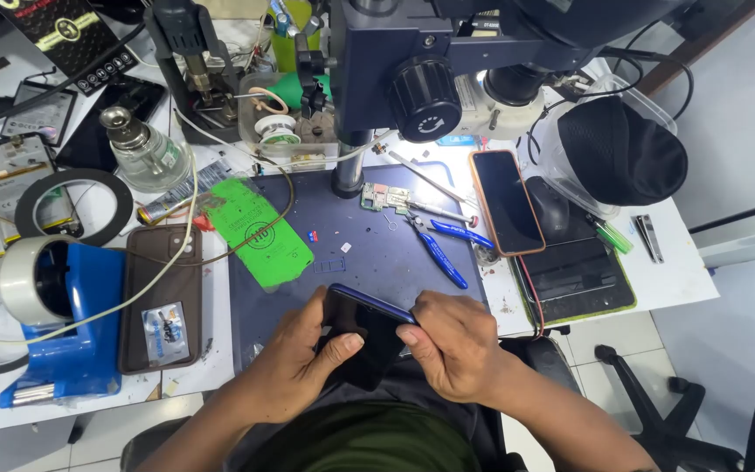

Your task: Disassembling a smartphone, checking internal parts, and reassembling it.

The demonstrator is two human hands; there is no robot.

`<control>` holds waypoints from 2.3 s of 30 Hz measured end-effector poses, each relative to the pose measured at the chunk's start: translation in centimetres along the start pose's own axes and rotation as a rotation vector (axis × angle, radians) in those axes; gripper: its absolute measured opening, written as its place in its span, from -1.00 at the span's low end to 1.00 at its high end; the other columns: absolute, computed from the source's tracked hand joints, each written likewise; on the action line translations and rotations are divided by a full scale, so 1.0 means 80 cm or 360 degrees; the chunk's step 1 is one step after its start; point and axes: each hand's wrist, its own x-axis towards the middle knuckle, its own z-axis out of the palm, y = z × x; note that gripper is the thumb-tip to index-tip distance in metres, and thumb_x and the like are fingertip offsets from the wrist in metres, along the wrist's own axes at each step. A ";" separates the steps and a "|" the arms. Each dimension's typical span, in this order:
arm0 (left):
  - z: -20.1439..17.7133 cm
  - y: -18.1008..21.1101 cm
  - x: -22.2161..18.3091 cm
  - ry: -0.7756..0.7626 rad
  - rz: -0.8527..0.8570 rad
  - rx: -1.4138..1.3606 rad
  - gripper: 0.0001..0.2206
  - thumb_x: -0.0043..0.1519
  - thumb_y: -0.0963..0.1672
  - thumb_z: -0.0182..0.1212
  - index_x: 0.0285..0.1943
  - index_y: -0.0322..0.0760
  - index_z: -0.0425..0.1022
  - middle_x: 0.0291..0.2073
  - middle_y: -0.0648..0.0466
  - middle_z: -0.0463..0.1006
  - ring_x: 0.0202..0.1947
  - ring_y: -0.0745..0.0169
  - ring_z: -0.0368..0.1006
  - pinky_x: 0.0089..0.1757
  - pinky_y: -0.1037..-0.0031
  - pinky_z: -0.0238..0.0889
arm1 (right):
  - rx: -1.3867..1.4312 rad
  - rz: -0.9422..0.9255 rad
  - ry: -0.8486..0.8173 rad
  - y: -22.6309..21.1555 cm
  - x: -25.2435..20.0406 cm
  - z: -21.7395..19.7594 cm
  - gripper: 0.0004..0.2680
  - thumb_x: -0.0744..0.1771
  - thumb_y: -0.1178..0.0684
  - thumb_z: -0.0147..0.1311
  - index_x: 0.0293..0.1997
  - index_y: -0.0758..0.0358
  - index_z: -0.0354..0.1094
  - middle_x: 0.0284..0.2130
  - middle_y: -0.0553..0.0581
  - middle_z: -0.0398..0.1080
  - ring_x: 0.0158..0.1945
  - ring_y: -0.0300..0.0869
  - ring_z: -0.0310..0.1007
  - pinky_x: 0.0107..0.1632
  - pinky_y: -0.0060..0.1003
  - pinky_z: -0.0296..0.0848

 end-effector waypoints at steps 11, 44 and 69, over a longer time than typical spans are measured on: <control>0.001 -0.002 -0.001 -0.0084 0.0062 0.0300 -0.71 0.33 0.06 0.06 -0.07 -0.18 0.39 -0.43 0.18 0.63 -0.41 0.10 0.57 -0.32 0.37 0.31 | 0.0188 -0.0065 -0.0090 -0.016 0.038 -0.016 -0.83 0.38 0.15 0.04 -0.22 0.56 0.38 -0.46 0.30 0.42 -0.50 0.01 0.42 -0.41 -0.27 0.42; -0.096 -0.023 0.007 0.0673 -0.0092 -0.0576 -0.61 0.19 -0.19 0.28 0.15 -0.58 0.37 -0.44 -0.26 0.60 -0.44 0.01 0.61 -0.41 0.18 0.56 | -0.0276 0.0533 -0.0712 0.086 0.051 0.096 -0.86 0.24 0.16 0.29 -0.18 0.29 0.57 -0.28 0.26 0.46 -0.12 0.20 0.46 -0.12 0.04 0.53; -0.084 -0.046 0.015 0.1237 -0.0198 0.0031 -0.84 0.16 -0.04 0.49 -0.24 -0.14 0.76 -0.56 0.00 0.63 -0.42 0.37 0.52 -0.29 0.42 0.40 | 0.0085 0.0771 -0.0104 0.138 0.077 0.098 -0.91 0.27 0.26 0.20 -0.25 0.24 0.58 -0.50 0.23 0.47 -0.47 0.02 0.46 -0.32 -0.16 0.44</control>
